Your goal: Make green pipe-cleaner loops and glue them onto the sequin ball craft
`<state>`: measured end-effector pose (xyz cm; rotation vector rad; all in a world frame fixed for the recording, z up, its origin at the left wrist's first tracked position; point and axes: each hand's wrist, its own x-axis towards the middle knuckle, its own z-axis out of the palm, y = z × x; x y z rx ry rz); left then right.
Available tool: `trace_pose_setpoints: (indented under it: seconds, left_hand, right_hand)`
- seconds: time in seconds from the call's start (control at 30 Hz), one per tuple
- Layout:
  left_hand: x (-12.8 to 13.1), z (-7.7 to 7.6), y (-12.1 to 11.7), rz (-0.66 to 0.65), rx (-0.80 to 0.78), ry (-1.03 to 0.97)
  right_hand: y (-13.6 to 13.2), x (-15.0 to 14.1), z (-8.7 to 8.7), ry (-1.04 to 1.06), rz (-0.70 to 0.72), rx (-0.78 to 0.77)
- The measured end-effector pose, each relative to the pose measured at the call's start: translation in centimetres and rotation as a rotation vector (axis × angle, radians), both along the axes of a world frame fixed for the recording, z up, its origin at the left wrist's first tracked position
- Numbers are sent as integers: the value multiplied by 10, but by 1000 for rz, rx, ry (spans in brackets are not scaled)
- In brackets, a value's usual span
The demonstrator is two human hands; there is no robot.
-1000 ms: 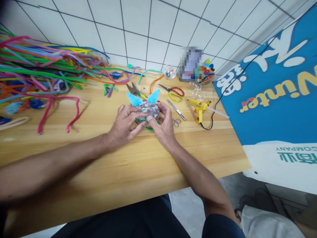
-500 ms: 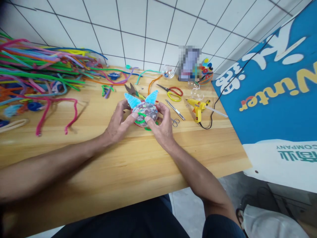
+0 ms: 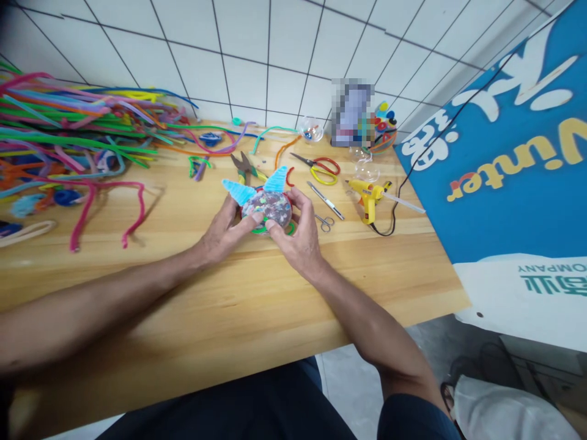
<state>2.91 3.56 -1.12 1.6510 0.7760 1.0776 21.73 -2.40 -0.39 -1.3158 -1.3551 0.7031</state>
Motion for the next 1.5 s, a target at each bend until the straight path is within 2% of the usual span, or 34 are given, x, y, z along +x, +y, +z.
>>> trace_pose_setpoints:
  seconds: [0.47, 0.8, 0.97, 1.5]
  left_hand:
    - [-2, 3, 0, -7, -17, 46]
    - [-3, -9, 4, -32, 124, 136]
    - [-1, -7, 3, -17, 151, 133]
    - [2, -4, 1, 3, 102, 125]
  right_hand:
    - [2, 6, -3, 3, 46, 16]
    - [4, 9, -4, 50, 40, -16]
    - [3, 8, -3, 57, 43, -23]
    - [1, 9, 0, 50, 97, -30]
